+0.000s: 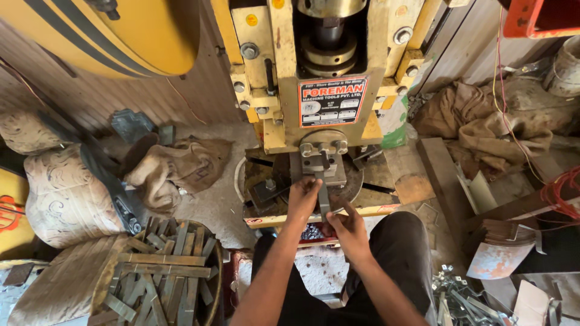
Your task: The person repeatedly picks up metal strips from a basket, places them into a hydraulic press, and operates the machine to process them. The person then removes the processed strips and places them back into the basket, continuing this cycle throughout the video.
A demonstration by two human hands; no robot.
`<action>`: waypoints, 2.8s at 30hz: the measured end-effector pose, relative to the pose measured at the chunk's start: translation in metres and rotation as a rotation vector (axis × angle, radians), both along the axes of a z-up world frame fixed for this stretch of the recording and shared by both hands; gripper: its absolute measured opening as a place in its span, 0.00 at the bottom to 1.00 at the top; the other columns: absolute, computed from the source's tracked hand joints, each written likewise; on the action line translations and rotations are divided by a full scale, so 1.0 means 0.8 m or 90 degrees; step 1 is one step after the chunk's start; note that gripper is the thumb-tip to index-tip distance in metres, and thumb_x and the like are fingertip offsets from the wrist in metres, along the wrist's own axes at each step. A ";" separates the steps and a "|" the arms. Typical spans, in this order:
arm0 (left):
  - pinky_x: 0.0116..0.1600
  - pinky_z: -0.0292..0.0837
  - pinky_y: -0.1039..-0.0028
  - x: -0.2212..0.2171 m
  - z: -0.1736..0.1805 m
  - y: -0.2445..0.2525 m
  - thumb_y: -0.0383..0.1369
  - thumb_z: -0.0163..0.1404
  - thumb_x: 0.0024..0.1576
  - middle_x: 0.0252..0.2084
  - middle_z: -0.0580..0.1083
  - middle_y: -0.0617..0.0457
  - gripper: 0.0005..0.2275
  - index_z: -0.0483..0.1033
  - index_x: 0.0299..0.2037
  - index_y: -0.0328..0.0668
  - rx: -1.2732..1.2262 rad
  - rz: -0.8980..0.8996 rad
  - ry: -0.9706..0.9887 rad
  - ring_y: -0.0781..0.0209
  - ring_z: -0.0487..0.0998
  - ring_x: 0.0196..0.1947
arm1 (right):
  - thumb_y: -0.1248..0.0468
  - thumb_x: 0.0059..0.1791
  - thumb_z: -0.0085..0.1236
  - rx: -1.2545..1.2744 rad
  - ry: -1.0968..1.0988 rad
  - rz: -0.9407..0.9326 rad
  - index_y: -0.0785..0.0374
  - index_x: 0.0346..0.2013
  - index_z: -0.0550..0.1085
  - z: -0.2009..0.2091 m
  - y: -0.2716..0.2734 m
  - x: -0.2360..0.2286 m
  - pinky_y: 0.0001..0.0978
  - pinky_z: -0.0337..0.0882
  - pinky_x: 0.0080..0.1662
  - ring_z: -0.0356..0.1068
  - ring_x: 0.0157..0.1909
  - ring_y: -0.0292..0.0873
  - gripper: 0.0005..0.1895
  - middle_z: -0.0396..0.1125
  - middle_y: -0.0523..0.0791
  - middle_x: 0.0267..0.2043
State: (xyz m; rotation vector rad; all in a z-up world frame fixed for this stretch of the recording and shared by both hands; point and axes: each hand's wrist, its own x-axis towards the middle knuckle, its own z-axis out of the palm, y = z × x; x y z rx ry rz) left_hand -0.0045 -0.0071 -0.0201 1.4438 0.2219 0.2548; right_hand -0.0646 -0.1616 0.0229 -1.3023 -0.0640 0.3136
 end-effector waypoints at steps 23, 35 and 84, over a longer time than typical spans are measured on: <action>0.22 0.61 0.79 -0.007 0.042 0.004 0.30 0.52 0.61 0.21 0.73 0.57 0.08 0.82 0.38 0.31 -0.116 -0.005 0.067 0.71 0.70 0.17 | 0.69 0.53 0.57 -0.010 -0.098 -0.113 0.72 0.42 0.70 -0.028 0.050 0.101 0.29 0.74 0.31 0.72 0.27 0.37 0.08 0.72 0.48 0.32; 0.22 0.61 0.78 -0.009 0.054 0.004 0.30 0.53 0.61 0.21 0.73 0.57 0.08 0.82 0.37 0.31 -0.112 0.000 0.075 0.72 0.70 0.17 | 0.69 0.53 0.56 -0.012 -0.083 -0.130 0.69 0.41 0.71 -0.020 0.053 0.096 0.28 0.72 0.31 0.71 0.27 0.36 0.06 0.72 0.47 0.31; 0.60 0.69 0.56 -0.343 0.030 0.281 0.27 0.55 0.51 0.65 0.66 0.50 0.19 0.76 0.54 0.53 0.875 0.028 0.374 0.44 0.64 0.66 | 0.55 0.51 0.55 -0.213 0.046 0.333 0.67 0.48 0.79 -0.062 -0.034 -0.038 0.34 0.74 0.44 0.74 0.40 0.41 0.19 0.75 0.47 0.36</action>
